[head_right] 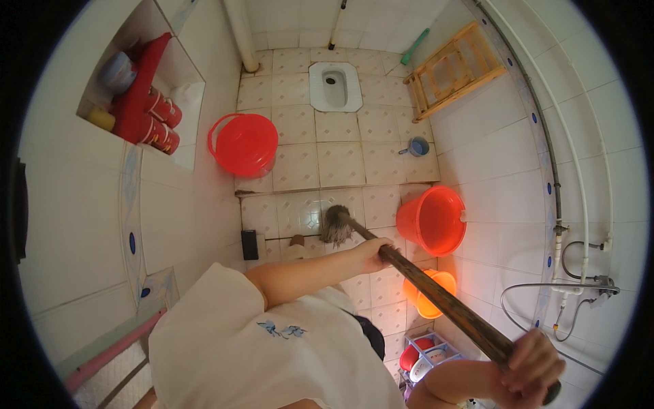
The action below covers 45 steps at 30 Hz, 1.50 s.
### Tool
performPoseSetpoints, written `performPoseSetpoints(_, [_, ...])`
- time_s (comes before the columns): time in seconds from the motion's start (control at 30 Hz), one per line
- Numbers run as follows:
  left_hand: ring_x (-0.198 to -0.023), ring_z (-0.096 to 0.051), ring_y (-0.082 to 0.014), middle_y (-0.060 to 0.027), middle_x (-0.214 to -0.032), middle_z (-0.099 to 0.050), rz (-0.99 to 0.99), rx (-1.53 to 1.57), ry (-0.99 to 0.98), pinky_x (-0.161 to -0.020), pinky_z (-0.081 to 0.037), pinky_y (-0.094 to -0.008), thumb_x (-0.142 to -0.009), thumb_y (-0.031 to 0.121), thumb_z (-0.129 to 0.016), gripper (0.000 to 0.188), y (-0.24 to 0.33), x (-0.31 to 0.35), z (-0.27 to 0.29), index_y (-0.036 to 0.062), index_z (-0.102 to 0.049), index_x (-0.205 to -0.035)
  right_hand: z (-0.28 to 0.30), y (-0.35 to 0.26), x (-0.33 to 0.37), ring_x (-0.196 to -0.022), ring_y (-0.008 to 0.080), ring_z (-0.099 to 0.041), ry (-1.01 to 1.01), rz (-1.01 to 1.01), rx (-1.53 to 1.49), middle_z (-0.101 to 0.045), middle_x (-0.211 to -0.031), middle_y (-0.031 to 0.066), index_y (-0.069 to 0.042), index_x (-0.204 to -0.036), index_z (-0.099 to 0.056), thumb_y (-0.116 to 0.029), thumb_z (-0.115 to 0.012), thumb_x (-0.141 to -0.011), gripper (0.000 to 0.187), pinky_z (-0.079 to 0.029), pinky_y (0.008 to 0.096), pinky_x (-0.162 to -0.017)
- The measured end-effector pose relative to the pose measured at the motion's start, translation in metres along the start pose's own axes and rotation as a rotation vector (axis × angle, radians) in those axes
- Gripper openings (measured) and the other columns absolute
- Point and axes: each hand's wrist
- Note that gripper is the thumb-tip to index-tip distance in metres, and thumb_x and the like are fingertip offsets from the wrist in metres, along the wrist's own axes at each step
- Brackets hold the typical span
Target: The person mops a concrete floor in a utility area and a tiled bathroom using a traditional string mop. They move around various items like buckets and plants to clean the floor thoroughly.
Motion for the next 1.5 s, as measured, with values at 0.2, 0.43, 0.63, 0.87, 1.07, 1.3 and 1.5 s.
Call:
performPoseSetpoints(0.2, [-0.079, -0.061, -0.0248, -0.0101, -0.078, -0.057, -0.114, -0.033, 0.002, -0.077, -0.054, -0.0344, -0.084, 0.007, -0.057, 0.010, 0.015, 0.026, -0.046, -0.0007, -0.050, -0.082, 0.032, -0.034, 0.012, -0.040, 0.0068, -0.037, 0.071, 0.233, -0.102, -0.037, -0.044, -0.0067, -0.017, -0.057, -0.038, -0.026, -0.052, -0.082, 0.030, -0.038, 0.0241, -0.052])
performPoseSetpoints(0.43, [-0.075, -0.060, -0.0232, -0.0106, -0.077, -0.057, -0.492, 0.062, -0.001, -0.074, -0.054, -0.0329, -0.084, 0.007, -0.056, 0.012, 0.113, -0.010, -0.021, 0.0007, -0.051, -0.076, 0.080, 0.106, 0.066, -0.051, 0.0160, -0.048, 0.037, 0.007, 0.323, -0.052, -0.058, 0.0064, -0.004, -0.065, -0.048, -0.010, -0.054, -0.078, 0.015, -0.039, 0.0290, -0.054])
performPoseSetpoints(0.63, [-0.054, -0.051, -0.0178, -0.0038, -0.060, -0.048, -0.520, 0.057, 0.186, -0.052, -0.049, -0.0305, -0.082, 0.007, -0.056, 0.013, 0.184, -0.044, 0.049, 0.0073, -0.047, -0.073, 0.048, 0.282, 0.102, -0.093, 0.0300, -0.062, -0.443, -0.338, 0.294, -0.062, -0.082, 0.0111, -0.004, -0.073, -0.051, 0.009, -0.061, -0.072, 0.017, -0.039, 0.0462, -0.099])
performPoseSetpoints(0.87, [-0.054, -0.050, -0.0187, -0.0035, -0.058, -0.048, -0.539, -0.092, 0.279, -0.055, -0.047, -0.0310, -0.080, 0.010, -0.057, 0.017, 0.312, -0.039, 0.022, 0.0083, -0.046, -0.067, 0.003, 0.389, 0.036, -0.091, 0.0309, -0.062, -0.505, -0.353, 0.290, -0.061, -0.079, 0.0102, -0.004, -0.071, -0.051, 0.008, -0.063, -0.071, 0.016, -0.040, 0.0480, -0.097])
performPoseSetpoints(1.07, [-0.054, -0.051, -0.0201, -0.0047, -0.060, -0.049, -0.563, -0.111, 0.261, -0.056, -0.048, -0.0319, -0.082, 0.011, -0.057, 0.015, 0.447, -0.052, -0.025, 0.0063, -0.048, -0.071, -0.033, 0.487, -0.063, -0.095, 0.0307, -0.062, -0.596, -0.381, 0.366, -0.062, -0.084, 0.0099, -0.003, -0.073, -0.051, 0.006, -0.062, -0.074, 0.014, -0.039, 0.0478, -0.099])
performPoseSetpoints(1.3, [-0.055, -0.052, -0.0213, -0.0070, -0.061, -0.048, -0.659, -0.048, 0.238, -0.053, -0.050, -0.0327, -0.080, 0.009, -0.056, 0.013, 0.594, -0.072, -0.077, 0.0029, -0.047, -0.073, -0.055, 0.608, -0.163, -0.101, 0.0301, -0.060, -0.658, -0.424, 0.374, -0.061, -0.085, 0.0095, -0.003, -0.073, -0.053, 0.005, -0.062, -0.075, 0.012, -0.038, 0.0458, -0.100])
performPoseSetpoints(1.5, [-0.055, -0.052, -0.0206, -0.0075, -0.062, -0.049, -0.777, 0.074, 0.205, -0.053, -0.048, -0.0325, -0.081, 0.009, -0.058, 0.014, 0.745, -0.101, -0.108, 0.0015, -0.048, -0.075, -0.071, 0.742, -0.260, -0.101, 0.0313, -0.060, -0.775, -0.376, 0.272, -0.061, -0.085, 0.0095, -0.003, -0.073, -0.054, 0.005, -0.063, -0.073, 0.012, -0.038, 0.0456, -0.100])
Point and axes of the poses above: each hand's wrist, its own x-axis away from the middle knuckle, its own z-axis out of the back of the hand, y = z × x
